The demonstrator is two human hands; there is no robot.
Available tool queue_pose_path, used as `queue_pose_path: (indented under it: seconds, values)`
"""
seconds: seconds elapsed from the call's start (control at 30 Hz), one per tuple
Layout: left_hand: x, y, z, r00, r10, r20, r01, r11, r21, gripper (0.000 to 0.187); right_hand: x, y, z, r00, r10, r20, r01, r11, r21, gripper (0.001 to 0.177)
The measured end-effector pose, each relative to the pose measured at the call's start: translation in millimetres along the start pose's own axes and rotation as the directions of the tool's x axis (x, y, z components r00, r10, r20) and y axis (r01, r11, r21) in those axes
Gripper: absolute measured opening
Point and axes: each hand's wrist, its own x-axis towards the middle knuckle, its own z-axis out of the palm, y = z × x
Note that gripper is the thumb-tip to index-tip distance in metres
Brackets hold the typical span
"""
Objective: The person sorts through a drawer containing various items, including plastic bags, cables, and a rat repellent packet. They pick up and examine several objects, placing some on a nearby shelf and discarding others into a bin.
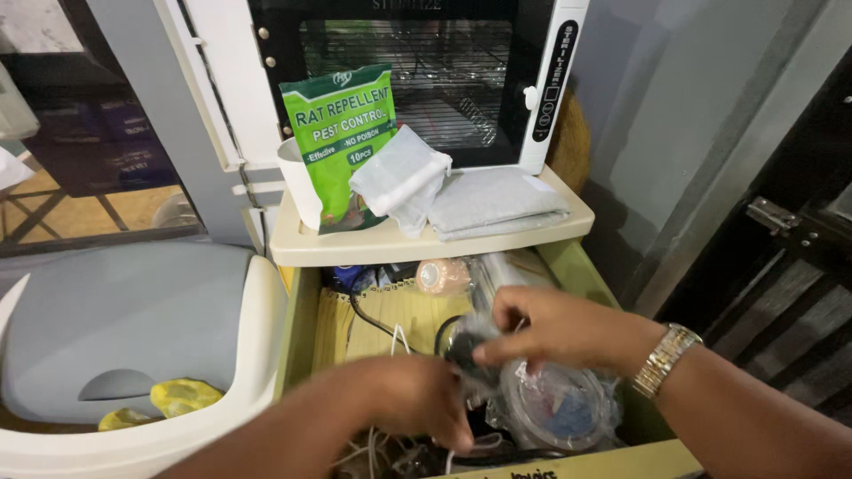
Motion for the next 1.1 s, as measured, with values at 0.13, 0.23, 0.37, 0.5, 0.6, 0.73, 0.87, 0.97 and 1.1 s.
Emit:
queue_pose_path:
  seconds: [0.13, 0.23, 0.37, 0.5, 0.6, 0.73, 0.87, 0.97, 1.1]
  values:
    - [-37, -26, -23, 0.942, -0.320, -0.104, 0.266, 0.898, -0.352, 0.028, -5, -11, 17, 0.991, 0.100, 0.092, -0.100, 0.995, 0.002, 0.050]
    - [-34, -41, -29, 0.945, -0.309, -0.111, 0.189, 0.790, -0.583, 0.025, -5, -14, 34, 0.953, -0.247, 0.177, 0.265, 0.960, -0.089, 0.057]
    - [-15, -41, -38, 0.806, -0.333, -0.489, 0.218, 0.935, -0.279, 0.030, -8, -14, 37, 0.963, 0.199, 0.182, -0.045, 0.784, -0.619, 0.054]
    - [9, -9, -43, 0.746, -0.275, -0.607, 0.316, 0.948, -0.042, 0.070, -1, 3, 50, 0.986, -0.039, 0.164, 0.132, 0.781, -0.611, 0.050]
    - [33, 9, -56, 0.805, -0.438, -0.400, 0.494, 0.868, 0.044, 0.096, 3, 14, 40, 0.965, -0.105, 0.242, 0.221, 0.821, -0.526, 0.052]
    - [55, -12, -47, 0.735, -0.252, -0.629, 0.314, 0.949, -0.014, 0.056, -9, 15, 28, 0.965, -0.067, 0.252, 0.151, 0.931, -0.332, 0.065]
    - [57, -22, -27, 0.661, -0.146, -0.736, 0.239, 0.971, 0.023, 0.023, -17, 10, 18, 0.990, -0.070, 0.121, 0.103, 0.951, -0.292, 0.063]
    - [24, -23, -28, 0.698, -0.226, -0.680, 0.257, 0.965, -0.057, 0.035, -17, 9, 12, 0.988, -0.138, 0.063, 0.151, 0.947, -0.284, 0.052]
    - [-27, -36, -42, 0.848, -0.263, -0.460, 0.101, 0.932, -0.348, 0.049, 1, 0, 12, 0.988, -0.156, 0.000, 0.151, 0.956, -0.252, 0.044]
